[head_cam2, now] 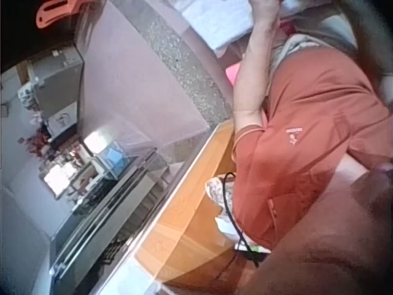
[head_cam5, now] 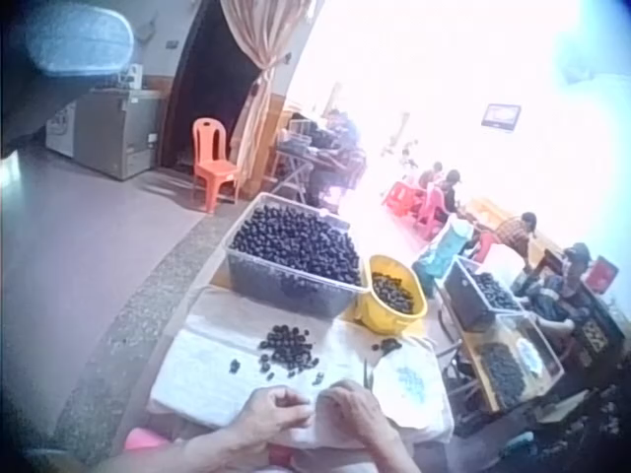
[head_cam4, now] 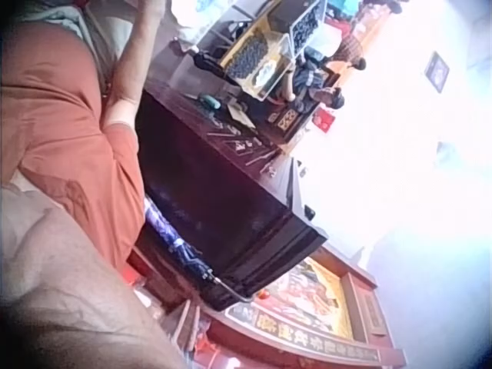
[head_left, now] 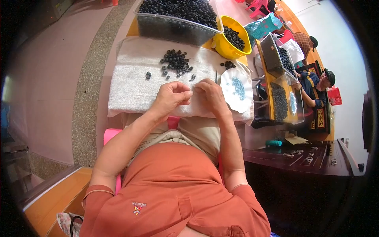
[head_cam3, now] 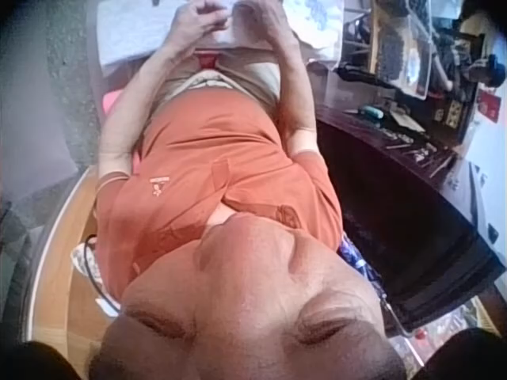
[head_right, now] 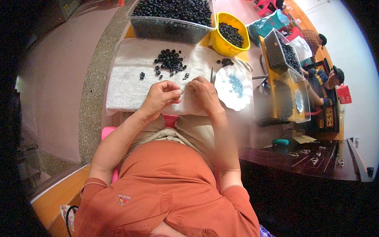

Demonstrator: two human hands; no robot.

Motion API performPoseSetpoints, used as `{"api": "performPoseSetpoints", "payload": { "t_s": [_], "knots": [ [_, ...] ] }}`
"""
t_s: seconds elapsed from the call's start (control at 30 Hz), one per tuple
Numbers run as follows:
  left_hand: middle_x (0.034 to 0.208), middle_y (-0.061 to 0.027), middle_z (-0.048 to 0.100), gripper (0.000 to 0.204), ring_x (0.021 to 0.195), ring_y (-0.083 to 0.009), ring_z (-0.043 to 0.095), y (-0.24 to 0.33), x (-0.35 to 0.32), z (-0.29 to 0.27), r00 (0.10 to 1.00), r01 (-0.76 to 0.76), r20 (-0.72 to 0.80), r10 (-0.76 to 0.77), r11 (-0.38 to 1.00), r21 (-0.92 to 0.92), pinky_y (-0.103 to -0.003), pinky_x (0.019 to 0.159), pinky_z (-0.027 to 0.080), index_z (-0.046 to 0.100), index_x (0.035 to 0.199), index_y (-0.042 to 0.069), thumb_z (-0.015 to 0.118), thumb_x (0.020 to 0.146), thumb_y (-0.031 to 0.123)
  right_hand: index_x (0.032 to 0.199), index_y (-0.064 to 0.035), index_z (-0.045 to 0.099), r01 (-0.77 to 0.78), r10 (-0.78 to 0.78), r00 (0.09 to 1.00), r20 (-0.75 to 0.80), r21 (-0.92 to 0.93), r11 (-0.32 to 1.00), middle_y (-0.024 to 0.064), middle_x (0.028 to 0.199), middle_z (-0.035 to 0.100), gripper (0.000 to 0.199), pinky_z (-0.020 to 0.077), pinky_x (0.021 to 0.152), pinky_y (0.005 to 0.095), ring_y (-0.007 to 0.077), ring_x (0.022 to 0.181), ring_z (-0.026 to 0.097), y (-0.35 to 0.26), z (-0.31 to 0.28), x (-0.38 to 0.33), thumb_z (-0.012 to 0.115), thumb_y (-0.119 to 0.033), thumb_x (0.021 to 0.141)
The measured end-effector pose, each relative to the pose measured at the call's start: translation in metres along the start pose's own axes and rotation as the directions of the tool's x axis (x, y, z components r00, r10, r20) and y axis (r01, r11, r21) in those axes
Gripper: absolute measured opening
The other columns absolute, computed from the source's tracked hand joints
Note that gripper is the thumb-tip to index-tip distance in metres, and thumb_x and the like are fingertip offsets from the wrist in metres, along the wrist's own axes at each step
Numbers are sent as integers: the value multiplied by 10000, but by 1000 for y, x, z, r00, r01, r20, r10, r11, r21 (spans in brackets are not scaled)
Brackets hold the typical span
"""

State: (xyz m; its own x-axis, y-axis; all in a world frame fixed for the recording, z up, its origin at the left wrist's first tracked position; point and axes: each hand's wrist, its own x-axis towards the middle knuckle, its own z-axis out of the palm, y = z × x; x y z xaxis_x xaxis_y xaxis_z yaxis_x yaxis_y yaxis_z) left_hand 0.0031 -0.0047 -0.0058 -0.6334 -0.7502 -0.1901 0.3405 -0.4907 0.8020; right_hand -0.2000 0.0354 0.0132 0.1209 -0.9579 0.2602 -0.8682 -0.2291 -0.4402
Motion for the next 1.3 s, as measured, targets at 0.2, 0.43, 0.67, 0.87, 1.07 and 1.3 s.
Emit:
{"api": "performPoseSetpoints", "payload": {
  "t_s": [0.2,0.43,0.67,0.87,1.07,1.3],
  "knots": [
    [880,-24,657,126,759,-107,639,1,0,0,1000,0,0,0,1000,1,-244,716,566,627,952,39,716,873,79,980,19,686,-75,90,996,-25,363,929,88,949,681,143,523,747,300,185,841,654,5,2,-6,644,41,846],
    [893,-31,669,140,769,-114,646,-2,1,-2,999,-25,26,24,998,63,-249,720,561,632,963,36,721,869,87,974,34,699,-229,167,972,164,820,524,38,912,680,105,519,769,236,99,858,626,-6,-7,-11,695,-11,879],
    [897,-41,671,132,770,-117,647,-4,2,-2,998,-49,33,46,995,89,-256,712,558,640,969,22,710,870,76,969,38,698,-256,149,966,209,833,491,38,901,681,99,514,773,231,95,855,623,-12,-8,-12,683,-20,890],
    [870,-50,679,110,750,-108,644,-1,1,-1,997,-70,36,67,991,112,-246,685,547,657,954,5,703,871,59,982,27,698,-254,138,967,214,814,522,35,905,686,111,507,768,230,89,847,623,-12,-8,-14,687,-37,892],
    [885,-46,675,128,767,-107,643,-1,1,-1,996,-67,78,53,980,188,-254,710,554,655,976,12,709,872,63,987,18,700,-309,205,948,243,855,416,28,895,696,118,510,758,228,85,831,625,-14,-8,-15,691,-52,893],
    [880,-33,668,124,771,-100,641,-3,1,-1,992,-71,117,51,983,172,-248,713,563,635,960,25,714,871,61,984,22,697,-308,175,951,254,809,502,23,893,690,111,517,765,230,86,830,628,-12,-7,-15,682,-47,899]
  ]
}}
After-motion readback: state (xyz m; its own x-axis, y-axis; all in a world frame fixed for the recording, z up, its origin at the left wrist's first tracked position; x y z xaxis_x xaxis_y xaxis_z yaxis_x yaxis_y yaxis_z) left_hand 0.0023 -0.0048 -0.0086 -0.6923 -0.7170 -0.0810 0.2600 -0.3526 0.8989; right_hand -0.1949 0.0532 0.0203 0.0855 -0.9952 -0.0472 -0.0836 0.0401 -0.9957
